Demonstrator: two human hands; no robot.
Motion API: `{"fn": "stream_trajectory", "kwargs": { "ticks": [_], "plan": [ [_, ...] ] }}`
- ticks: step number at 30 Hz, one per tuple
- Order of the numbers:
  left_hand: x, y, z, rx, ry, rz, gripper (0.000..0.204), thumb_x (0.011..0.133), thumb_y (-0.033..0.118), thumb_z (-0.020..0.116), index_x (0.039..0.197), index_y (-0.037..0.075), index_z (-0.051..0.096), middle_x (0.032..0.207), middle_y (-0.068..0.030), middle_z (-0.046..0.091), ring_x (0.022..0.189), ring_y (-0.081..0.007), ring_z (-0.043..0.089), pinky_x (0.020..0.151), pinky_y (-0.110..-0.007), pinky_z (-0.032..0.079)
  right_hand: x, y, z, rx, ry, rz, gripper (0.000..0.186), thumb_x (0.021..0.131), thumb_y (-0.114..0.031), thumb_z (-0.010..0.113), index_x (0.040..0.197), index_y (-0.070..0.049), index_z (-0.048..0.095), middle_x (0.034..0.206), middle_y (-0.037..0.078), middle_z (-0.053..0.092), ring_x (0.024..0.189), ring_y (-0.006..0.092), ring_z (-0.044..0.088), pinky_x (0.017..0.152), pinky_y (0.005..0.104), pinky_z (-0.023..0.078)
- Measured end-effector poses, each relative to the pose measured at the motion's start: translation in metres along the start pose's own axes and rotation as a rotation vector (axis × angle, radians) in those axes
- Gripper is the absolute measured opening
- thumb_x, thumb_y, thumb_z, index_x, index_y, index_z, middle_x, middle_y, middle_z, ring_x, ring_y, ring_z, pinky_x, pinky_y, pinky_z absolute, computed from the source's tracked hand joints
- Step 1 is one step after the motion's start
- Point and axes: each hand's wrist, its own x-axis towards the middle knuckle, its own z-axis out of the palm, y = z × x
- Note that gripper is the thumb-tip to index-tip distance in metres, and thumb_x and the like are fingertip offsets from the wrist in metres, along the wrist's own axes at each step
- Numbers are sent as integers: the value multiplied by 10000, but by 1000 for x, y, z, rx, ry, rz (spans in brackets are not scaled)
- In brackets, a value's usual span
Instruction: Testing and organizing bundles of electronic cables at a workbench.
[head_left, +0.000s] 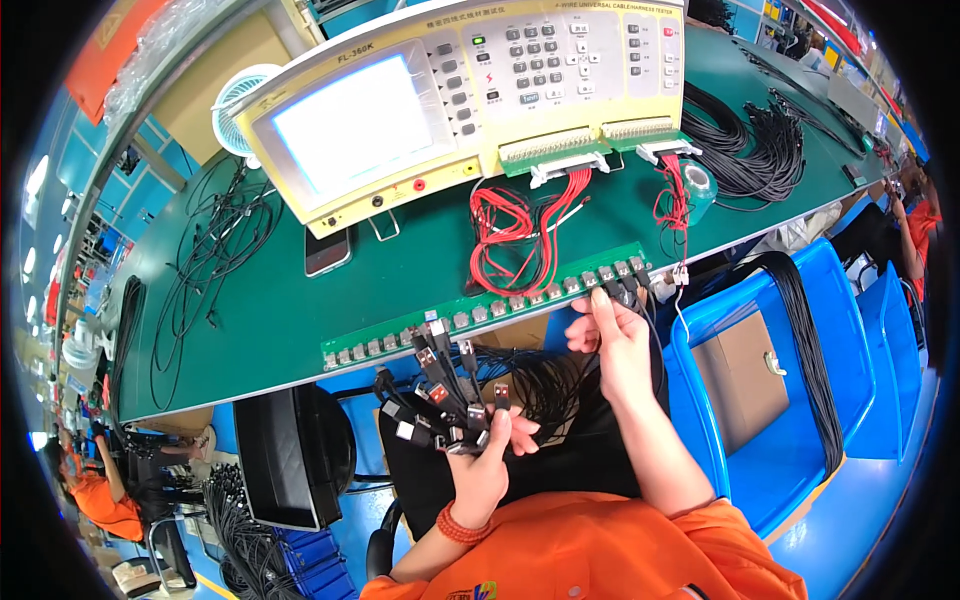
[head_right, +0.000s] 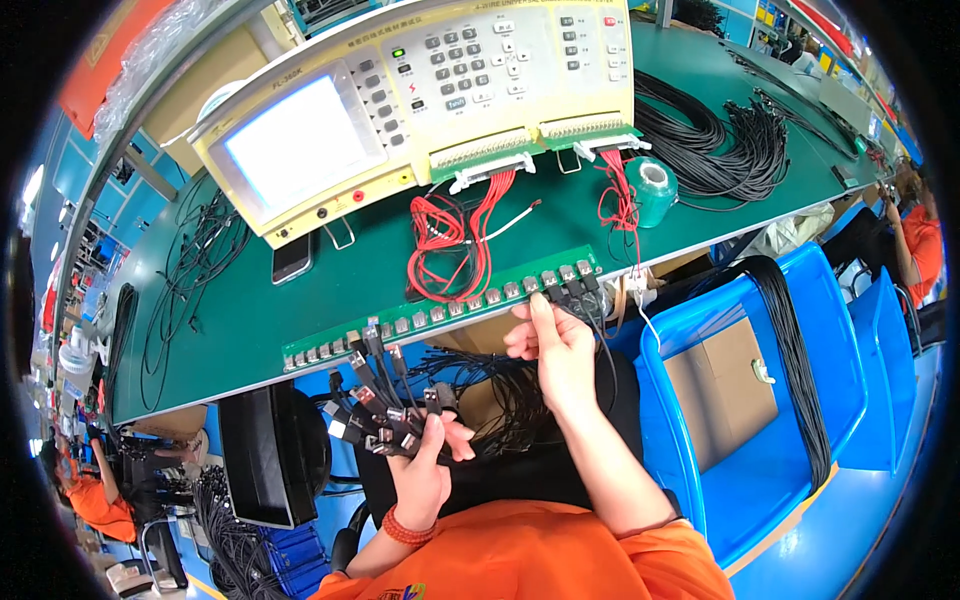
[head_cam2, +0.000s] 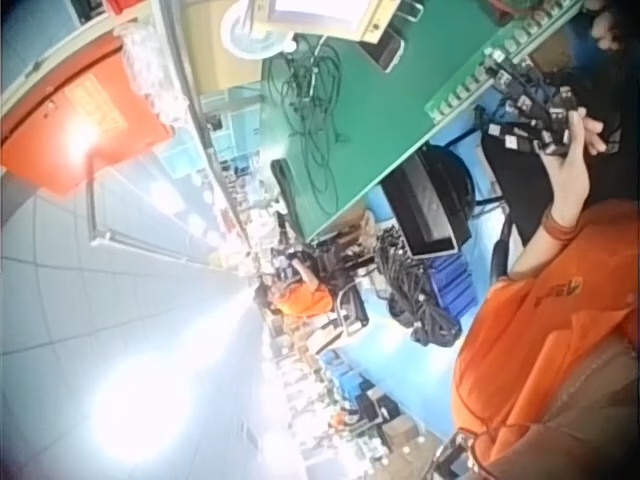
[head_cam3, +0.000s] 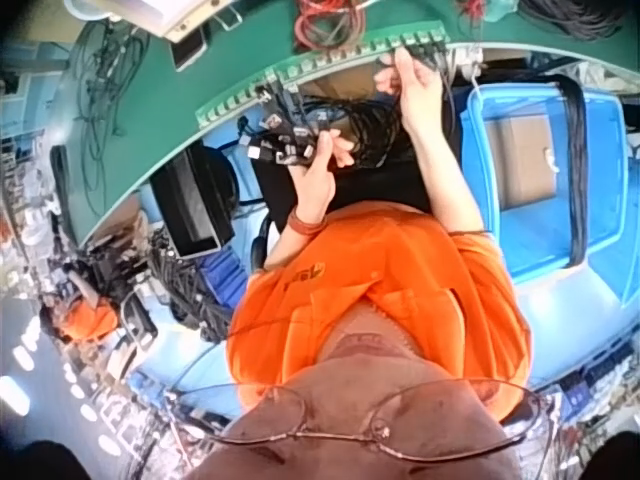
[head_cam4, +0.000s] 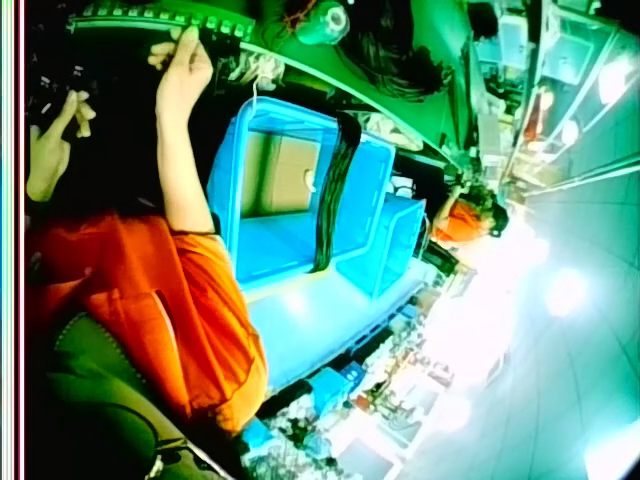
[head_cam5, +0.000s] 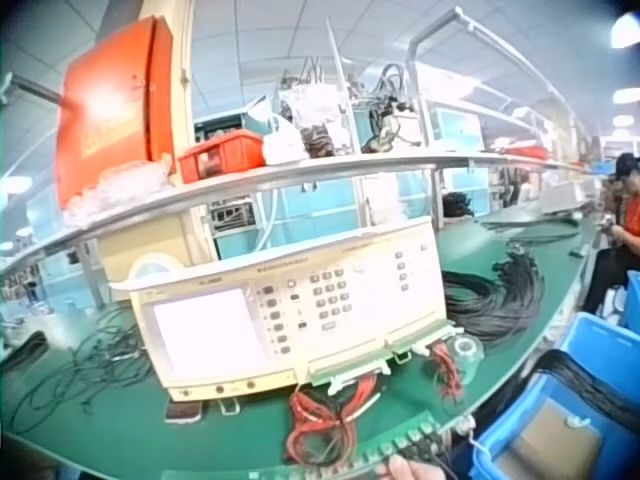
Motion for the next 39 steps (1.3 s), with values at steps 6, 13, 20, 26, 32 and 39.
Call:
{"fn": "stream_trajectory", "kwargs": {
  "ticks": [6,13,20,26,32,39],
  "plan": [
    [-1,0,2,-25,-43,25,164,898,90,508,924,-68,545,738,-137,632,567,-168,599,501,-248,453,-58,-16,-4,-955,-142,-816,292,752,-220,672,979,-40,631,914,110,638,863,237,608,745,330,488],
    [-6,10,-9,196,49,118,160,898,89,515,958,-38,590,783,-105,641,662,-140,609,631,-241,494,-45,20,20,192,-133,351,304,954,-286,404,862,-26,532,724,23,553,547,100,521,516,225,430],
    [-19,13,-23,211,8,80,207,928,114,441,1059,-36,497,568,-81,550,422,-125,488,414,-204,352,-33,26,13,-748,-98,-559,167,894,-109,453,946,26,536,838,174,571,707,314,580,618,362,461],
    [-20,10,-23,141,-21,39,248,914,182,497,1010,-45,533,693,-120,627,520,-143,569,497,-226,407,-25,29,3,-462,-162,-207,266,953,-208,377,991,3,534,670,49,496,540,143,459,516,261,381],
    [-25,8,-25,138,-37,3,235,920,155,479,1042,-43,508,669,-126,617,481,-123,520,475,-210,404,-15,39,-2,-193,-123,-52,279,960,-271,398,939,-26,530,658,-45,446,500,8,321,442,170,251],
    [-25,5,-20,159,-110,-22,234,918,146,482,1023,-62,500,711,-139,619,542,-143,554,523,-249,452,-9,38,1,18,-140,2,246,960,-232,399,920,-25,525,640,-50,418,503,16,316,442,173,247]
  ]
}}
